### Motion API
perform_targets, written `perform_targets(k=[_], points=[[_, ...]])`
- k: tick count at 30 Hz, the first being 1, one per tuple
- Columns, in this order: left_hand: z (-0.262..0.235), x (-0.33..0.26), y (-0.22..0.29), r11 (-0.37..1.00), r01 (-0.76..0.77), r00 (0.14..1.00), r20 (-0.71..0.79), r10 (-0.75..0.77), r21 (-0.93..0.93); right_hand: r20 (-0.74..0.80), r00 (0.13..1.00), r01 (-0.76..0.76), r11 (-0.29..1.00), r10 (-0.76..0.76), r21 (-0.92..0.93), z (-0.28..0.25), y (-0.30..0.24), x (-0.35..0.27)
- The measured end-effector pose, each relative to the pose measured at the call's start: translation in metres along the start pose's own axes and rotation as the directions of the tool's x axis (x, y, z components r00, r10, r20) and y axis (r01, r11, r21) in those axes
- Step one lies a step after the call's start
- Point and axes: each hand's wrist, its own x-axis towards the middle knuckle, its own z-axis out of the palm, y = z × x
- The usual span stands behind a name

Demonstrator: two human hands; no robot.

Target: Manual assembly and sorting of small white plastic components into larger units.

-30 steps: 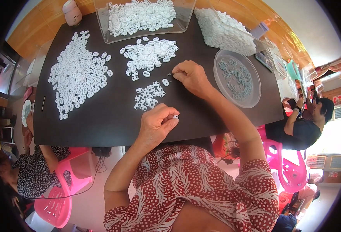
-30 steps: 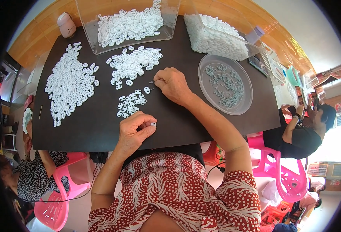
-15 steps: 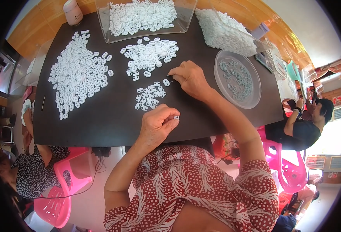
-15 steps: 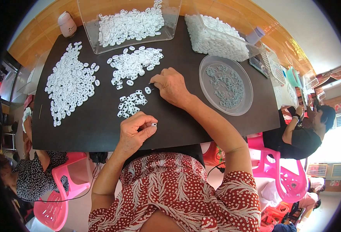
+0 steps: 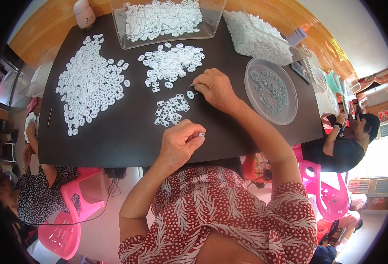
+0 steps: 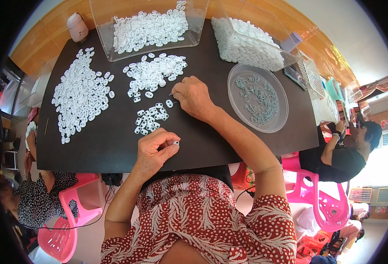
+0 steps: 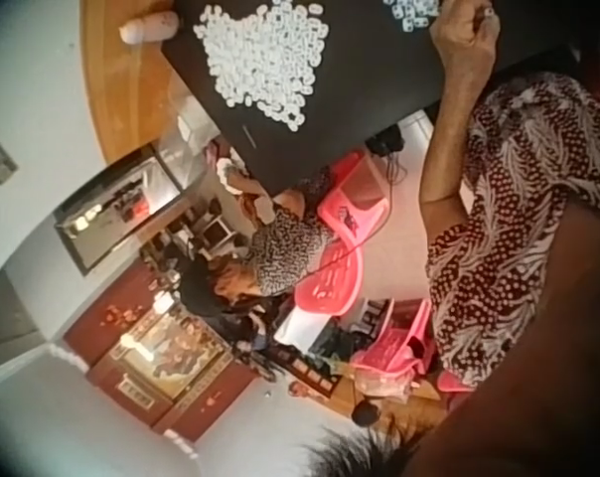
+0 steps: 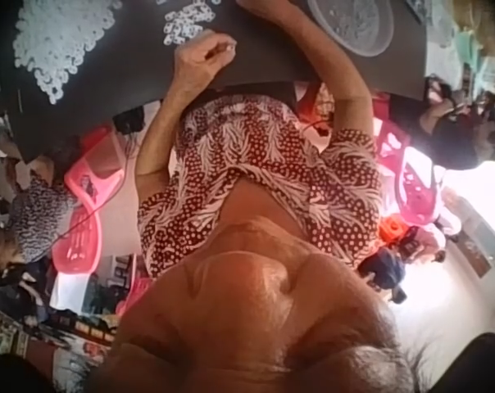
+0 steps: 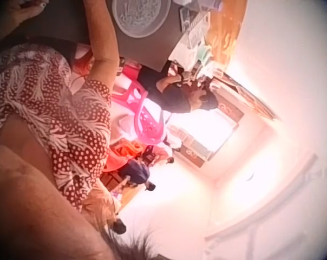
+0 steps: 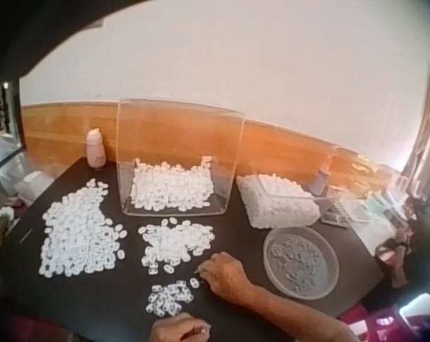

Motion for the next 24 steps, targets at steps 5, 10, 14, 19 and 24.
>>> perform_targets(k=[5, 10, 14, 19, 24], points=[[-0.001, 0.0, 0.001, 1.0, 0.005, 1.0, -0.001, -0.005, -0.001, 0.063, 0.998, 0.033, 0.999, -0.031, -0.024, 0.0, 0.001, 0.003], [-0.001, 0.0, 0.001, 1.0, 0.003, 1.0, 0.0, -0.003, -0.007, 0.101, 0.995, 0.011, 1.0, -0.013, 0.016, -0.001, 0.0, 0.007], [-0.002, 0.0, 0.0, 1.0, -0.005, 1.0, -0.004, 0.005, -0.007, 0.148, 0.989, 0.027, 1.0, -0.028, 0.011, 0.002, 0.001, 0.013], [-0.001, -0.001, 0.0, 1.0, -0.01, 1.0, -0.006, 0.01, -0.005, 0.162, 0.979, 0.126, 0.992, -0.126, 0.014, 0.006, 0.003, 0.02], [-0.002, -0.001, 0.001, 1.0, -0.021, 1.0, -0.013, 0.021, -0.003, 0.221, 0.96, 0.17, 0.985, -0.172, 0.028, 0.006, 0.005, 0.026]])
